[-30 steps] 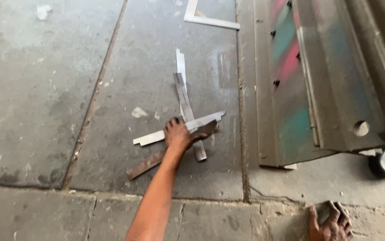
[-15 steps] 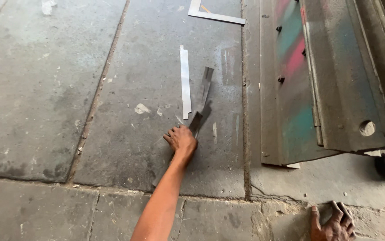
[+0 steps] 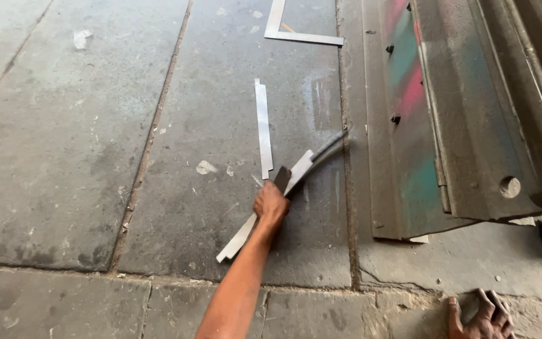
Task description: The person sits on the floor and uses a hammer to flatten and shape various metal strips against the stone surface, handling them one at a time.
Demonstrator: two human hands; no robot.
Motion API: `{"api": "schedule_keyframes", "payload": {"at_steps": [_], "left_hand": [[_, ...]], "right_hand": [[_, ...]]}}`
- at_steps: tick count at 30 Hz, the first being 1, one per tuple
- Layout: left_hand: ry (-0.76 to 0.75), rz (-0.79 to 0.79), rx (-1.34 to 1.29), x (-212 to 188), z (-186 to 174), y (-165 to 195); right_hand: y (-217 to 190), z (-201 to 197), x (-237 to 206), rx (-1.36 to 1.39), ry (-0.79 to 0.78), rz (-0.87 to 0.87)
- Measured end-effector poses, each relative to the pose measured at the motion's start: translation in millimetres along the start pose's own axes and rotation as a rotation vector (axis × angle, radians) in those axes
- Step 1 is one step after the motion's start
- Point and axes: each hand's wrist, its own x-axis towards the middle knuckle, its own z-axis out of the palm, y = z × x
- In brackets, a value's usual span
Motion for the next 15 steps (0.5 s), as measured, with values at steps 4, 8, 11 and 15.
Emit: {"api": "schedule_keyframes", "payload": {"at_steps": [4,8,11,15], "left_hand": [[0.053,0.228,-0.086,43,-16,15],[0.149,0.119,-0.076,87,-30,31],[0.425,0.15,0.091,88,-25,37],[0.427,0.009,0.08,78,-21,46]], "right_hand": [[5,7,4,0.138,0.051,-0.077],[14,13,2,0.13,0.052,-0.107],[16,11,-5,-0.01,-0.013,-0.046],[8,0,-7,-0.06,-0.071,-0.002]]}}
